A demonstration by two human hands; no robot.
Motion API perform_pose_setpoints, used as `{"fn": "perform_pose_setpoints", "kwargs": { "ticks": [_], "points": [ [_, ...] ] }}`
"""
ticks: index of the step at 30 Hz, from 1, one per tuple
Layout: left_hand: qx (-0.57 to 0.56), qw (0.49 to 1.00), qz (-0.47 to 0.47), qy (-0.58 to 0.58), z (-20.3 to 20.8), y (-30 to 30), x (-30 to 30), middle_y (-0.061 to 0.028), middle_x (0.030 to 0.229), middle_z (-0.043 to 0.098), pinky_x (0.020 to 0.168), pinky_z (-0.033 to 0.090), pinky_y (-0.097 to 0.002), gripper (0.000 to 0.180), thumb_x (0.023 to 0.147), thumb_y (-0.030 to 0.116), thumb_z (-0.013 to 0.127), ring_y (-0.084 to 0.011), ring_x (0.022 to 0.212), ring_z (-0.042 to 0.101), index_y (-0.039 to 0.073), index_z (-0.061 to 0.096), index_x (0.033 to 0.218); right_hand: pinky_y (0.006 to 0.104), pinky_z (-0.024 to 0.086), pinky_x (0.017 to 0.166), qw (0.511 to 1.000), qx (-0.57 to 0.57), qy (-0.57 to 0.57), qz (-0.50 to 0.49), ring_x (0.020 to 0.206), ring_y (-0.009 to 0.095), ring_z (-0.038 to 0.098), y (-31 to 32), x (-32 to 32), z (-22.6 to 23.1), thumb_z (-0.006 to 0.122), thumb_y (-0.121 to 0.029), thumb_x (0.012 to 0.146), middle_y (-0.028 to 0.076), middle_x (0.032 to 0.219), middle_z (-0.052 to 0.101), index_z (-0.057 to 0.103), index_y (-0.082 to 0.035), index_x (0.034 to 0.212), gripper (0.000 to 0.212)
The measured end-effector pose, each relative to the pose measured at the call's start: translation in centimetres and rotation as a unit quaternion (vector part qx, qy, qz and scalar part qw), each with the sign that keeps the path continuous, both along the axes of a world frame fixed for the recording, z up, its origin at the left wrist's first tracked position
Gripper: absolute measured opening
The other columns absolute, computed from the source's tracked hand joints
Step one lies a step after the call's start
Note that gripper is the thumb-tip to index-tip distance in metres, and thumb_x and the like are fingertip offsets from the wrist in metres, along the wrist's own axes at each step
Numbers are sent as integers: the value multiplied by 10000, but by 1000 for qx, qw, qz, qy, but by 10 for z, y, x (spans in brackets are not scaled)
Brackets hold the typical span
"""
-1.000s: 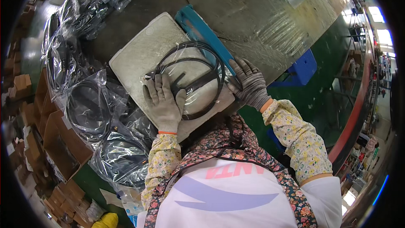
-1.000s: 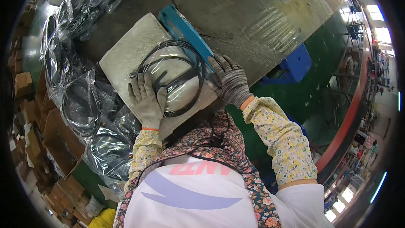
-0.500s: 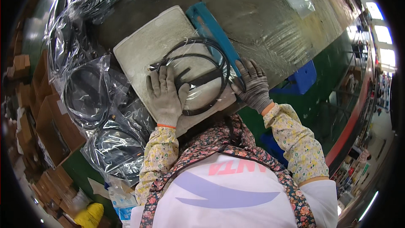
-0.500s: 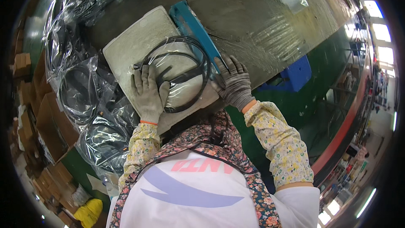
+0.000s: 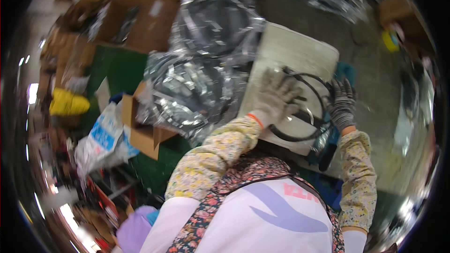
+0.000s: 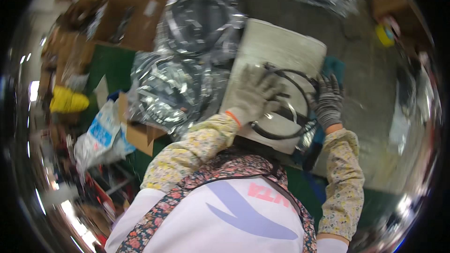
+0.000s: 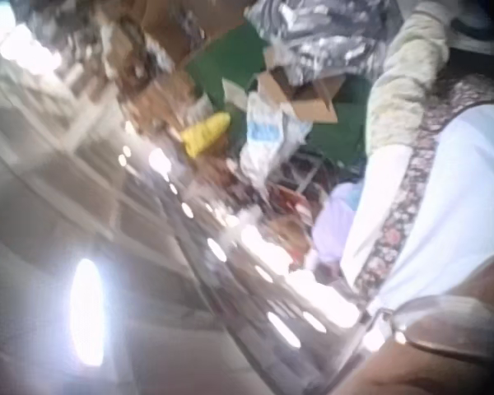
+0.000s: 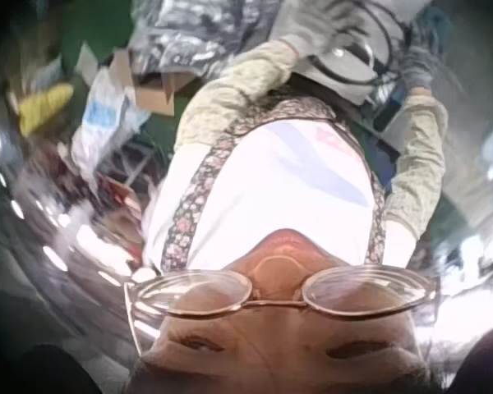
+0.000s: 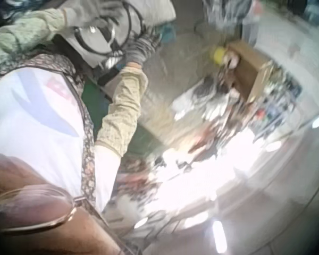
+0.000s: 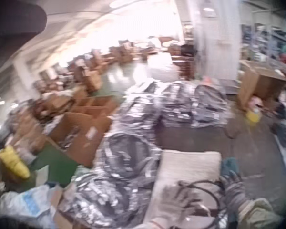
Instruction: The person seals metal rings inside plastic bags using a heat sealer.
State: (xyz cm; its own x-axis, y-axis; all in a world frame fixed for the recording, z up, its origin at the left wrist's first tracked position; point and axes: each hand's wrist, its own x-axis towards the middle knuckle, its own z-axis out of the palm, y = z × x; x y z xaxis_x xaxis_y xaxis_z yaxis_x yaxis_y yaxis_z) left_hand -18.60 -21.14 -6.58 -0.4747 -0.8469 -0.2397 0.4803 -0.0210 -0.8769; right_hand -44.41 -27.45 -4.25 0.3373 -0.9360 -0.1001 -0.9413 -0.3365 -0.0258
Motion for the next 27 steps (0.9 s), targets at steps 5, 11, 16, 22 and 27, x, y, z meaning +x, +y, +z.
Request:
{"fn": "perform_pose_setpoints", "kwargs": {
  "ticks": [5, 11, 16, 22, 27],
  "points": [
    [-123, 666, -109, -728, 33, 46, 5, -61, 1478, 413, 1141, 121, -611, 680, 909, 644, 347, -282, 1397, 310, 219, 415, 1435, 525, 275, 1104, 981, 54, 136, 128, 1280, 309, 469, -59, 44, 28, 709, -504, 752, 130, 1264, 594, 623, -105, 1172, 586],
    [-141, -259, -83, -952, 71, 153, 8, -136, 1269, 592, 1081, 355, -489, 579, 772, 357, 714, -340, 1188, 534, 61, 575, 1251, 287, 463, 942, 886, 380, -265, 23, 1077, 180, 574, -76, 21, 28, 743, -176, 866, 94, 1096, 640, 454, 35, 1350, 602],
    [-30, -207, -197, -958, 81, 229, 26, -150, 1199, 616, 1056, 370, -525, 518, 785, 258, 718, -363, 1138, 554, 40, 583, 1235, 254, 530, 765, 811, 456, -350, 105, 927, 123, 618, -51, 84, 166, 703, -126, 890, 143, 1142, 629, 448, 34, 1259, 476],
    [159, -230, -104, -954, 94, 257, 80, -151, 1212, 618, 1066, 366, -501, 441, 810, 148, 687, -363, 1169, 547, 24, 601, 1225, 250, 521, 679, 835, 338, -390, 194, 799, 73, 603, -31, 171, 249, 678, -104, 906, 56, 960, 686, 511, 4, 1175, 334],
    [240, -272, -6, -932, 102, 259, 166, -157, 1204, 620, 1067, 373, -488, 395, 866, 129, 645, -341, 1159, 560, 15, 587, 1240, 274, 516, 688, 831, 43, -402, 382, 716, 138, 619, 0, 235, 194, 638, -153, 927, 72, 881, 691, 577, -22, 1151, 266]
  ]
}}
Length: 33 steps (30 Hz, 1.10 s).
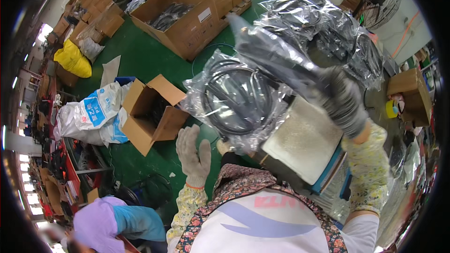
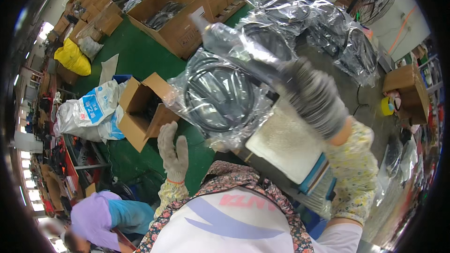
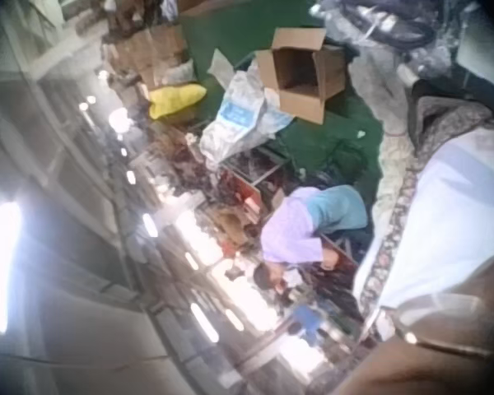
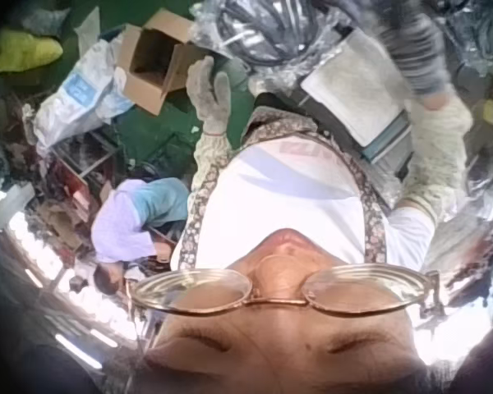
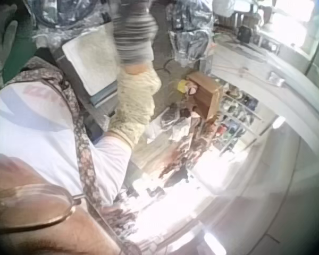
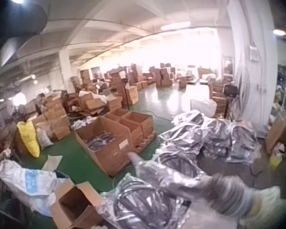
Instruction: The person seals metal rings inside plastic bags using a heat sealer.
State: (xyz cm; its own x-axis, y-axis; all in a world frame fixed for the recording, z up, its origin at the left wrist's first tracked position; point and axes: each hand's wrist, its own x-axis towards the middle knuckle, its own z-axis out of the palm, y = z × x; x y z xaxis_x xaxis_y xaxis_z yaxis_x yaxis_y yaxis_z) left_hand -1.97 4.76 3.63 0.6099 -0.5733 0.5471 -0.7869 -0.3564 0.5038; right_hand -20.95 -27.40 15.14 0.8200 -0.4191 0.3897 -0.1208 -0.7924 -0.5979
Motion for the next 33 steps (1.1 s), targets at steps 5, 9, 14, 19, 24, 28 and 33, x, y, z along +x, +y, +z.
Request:
{"fn": "perform_pose_setpoints", "kwargs": {
  "ticks": [5, 9, 14, 19, 24, 28, 33],
  "points": [
    [-98, 978, -36, 182, -8, -16, 83, -192, 1231, 607, 1044, 398, -413, 412, 915, 90, 546, -328, 1196, 541, -54, 520, 1299, 402, 506, 882, 973, -13, 231, 24, 1125, 269, 603, 86, 54, -118, 618, -376, 888, 148, 1194, 624, 608, -87, 1097, 357],
    [-33, 974, -79, 211, -5, -35, 124, -232, 1254, 576, 1014, 419, -407, 445, 907, 112, 571, -349, 1156, 555, -67, 495, 1308, 453, 434, 1003, 966, -168, 197, -28, 1172, 314, 571, 136, 70, -135, 685, -387, 822, 132, 1207, 624, 627, -111, 1085, 385],
    [149, 969, -175, 92, 25, -103, 133, -215, 1334, 520, 1091, 336, -442, 558, 869, 291, 656, -347, 1258, 477, 11, 512, 1329, 472, 351, 1073, 979, 89, 149, -103, 1273, 317, 482, 134, 63, -127, 756, -327, 748, 103, 1320, 552, 612, -144, 1127, 444],
    [190, 931, -277, -143, 12, -149, 137, -116, 1339, 543, 1115, 284, -521, 522, 812, 367, 688, -324, 1277, 457, 202, 582, 1296, 535, 216, 1143, 944, -187, 186, -199, 1385, 309, 341, 100, 95, -120, 700, -486, 766, 100, 1450, 433, 498, -225, 1367, 685],
    [195, 898, -324, -224, 17, -177, 131, -96, 1351, 539, 1114, 284, -520, 458, 844, 330, 651, -309, 1265, 472, 203, 595, 1280, 625, 104, 1146, 929, -110, 253, -246, 1406, 354, 281, 110, 113, -143, 636, -605, 764, 104, 1486, 382, 399, -210, 1451, 827],
    [215, 893, -356, -173, 10, -181, 116, -80, 1383, 515, 1099, 279, -569, 554, 824, 376, 658, -330, 1272, 456, 190, 540, 1332, 669, 68, 1125, 919, -86, 288, -257, 1402, 334, 271, 122, 118, -151, 605, -667, 744, 90, 1490, 363, 406, -188, 1443, 870],
    [248, 878, -375, -165, 3, -174, 113, -69, 1421, 476, 1085, 274, -614, 605, 827, 462, 629, -343, 1315, 382, 210, 514, 1364, 663, 56, 1130, 932, -69, 227, -274, 1401, 288, 266, 136, 111, -157, 622, -652, 732, 67, 1446, 393, 415, -179, 1424, 863]
  ]
}}
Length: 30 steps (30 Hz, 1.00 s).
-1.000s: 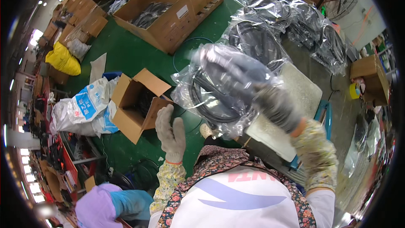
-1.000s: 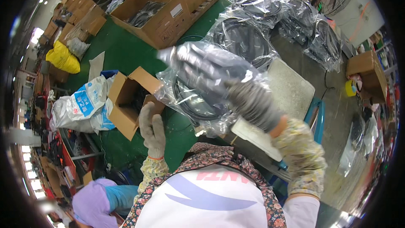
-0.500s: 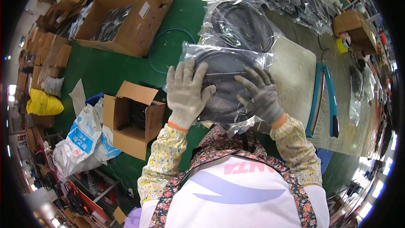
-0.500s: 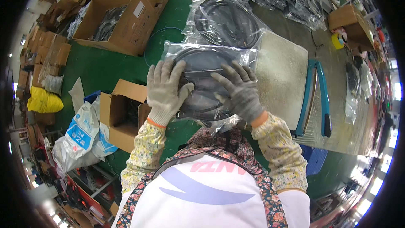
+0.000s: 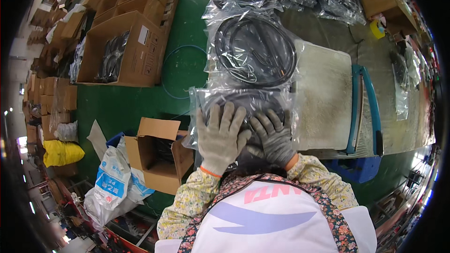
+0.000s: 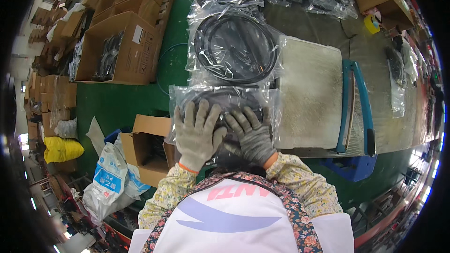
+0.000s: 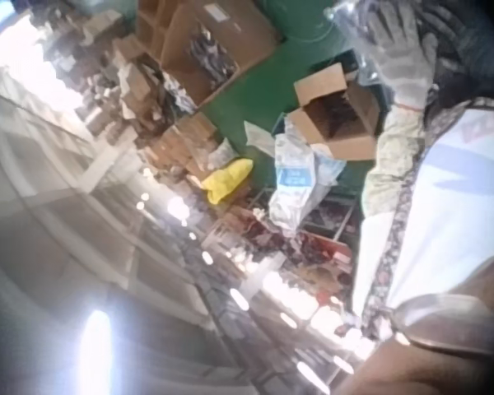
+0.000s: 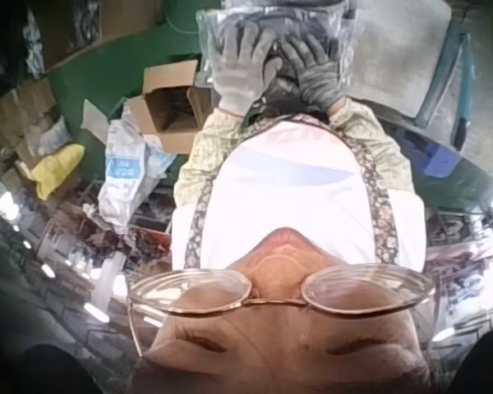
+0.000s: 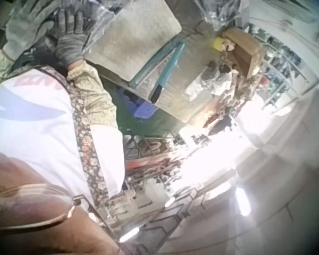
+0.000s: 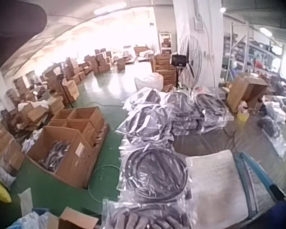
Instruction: The person seals metal rings inside plastic bags using a heat sealer.
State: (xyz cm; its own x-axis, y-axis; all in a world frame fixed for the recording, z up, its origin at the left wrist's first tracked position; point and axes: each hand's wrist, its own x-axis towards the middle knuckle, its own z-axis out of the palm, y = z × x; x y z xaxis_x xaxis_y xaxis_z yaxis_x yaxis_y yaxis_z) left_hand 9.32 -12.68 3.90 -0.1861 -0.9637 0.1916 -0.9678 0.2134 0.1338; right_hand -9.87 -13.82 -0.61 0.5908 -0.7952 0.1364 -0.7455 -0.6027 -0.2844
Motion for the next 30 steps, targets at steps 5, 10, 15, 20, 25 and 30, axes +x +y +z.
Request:
{"fn": "perform_pose_setpoints", "kwargs": {
  "ticks": [5, 10, 15, 20, 25, 30],
  "points": [
    [40, 999, 4, -1, 6, -5, 12, -81, 1415, 473, 1102, 254, -610, 616, 807, 481, 632, -335, 1338, 363, 180, 542, 1337, 672, 127, 1106, 997, 62, -50, 6, 1318, 282, 387, -4, 11, 7, 674, -598, 706, 44, 1383, 474, 493, -189, 1360, 792],
    [107, 993, 9, 45, 19, -23, 10, -104, 1228, 622, 1056, 312, -579, 569, 794, 492, 637, -328, 1198, 508, 127, 620, 1231, 559, 254, 1086, 994, 103, -43, -8, 1205, 268, 483, -17, 5, 19, 671, -601, 689, 41, 1284, 548, 530, -162, 1310, 775],
    [81, 994, 2, 70, 11, -15, 11, -114, 1242, 625, 1062, 311, -581, 568, 811, 487, 629, -345, 1229, 508, 105, 621, 1232, 551, 227, 1093, 997, 62, -43, 0, 1214, 277, 479, -18, 4, 9, 631, -605, 733, 47, 1280, 555, 542, -149, 1297, 731],
    [114, 983, -68, 124, 25, -29, 25, -127, 1254, 612, 1046, 386, -489, 480, 845, 372, 640, -333, 1221, 526, 110, 610, 1247, 509, 239, 1120, 991, 29, -95, -93, 1272, 299, 450, 3, -20, 7, 563, -536, 872, 110, 1365, 482, 489, -78, 1352, 668],
    [121, 755, 189, 616, -18, -48, 109, -158, 1372, 511, 1050, 382, -324, 478, 981, 236, 489, -224, 1241, 498, -47, 447, 1363, 370, 402, 1043, 769, 171, -425, -445, 1290, 216, 434, 142, -66, -60, 567, -357, 952, 86, 1419, 453, 459, -43, 1382, 543],
    [386, 799, 215, 408, -152, -53, 106, -89, 1309, 579, 1024, 391, -324, 568, 1024, 491, 329, -238, 1173, 542, 63, 532, 1336, 419, 160, 1198, 770, 478, -270, -325, 1420, 345, 279, 236, -136, -172, 503, -355, 980, 149, 1570, 264, 234, -154, 1530, 644]
  ]
}}
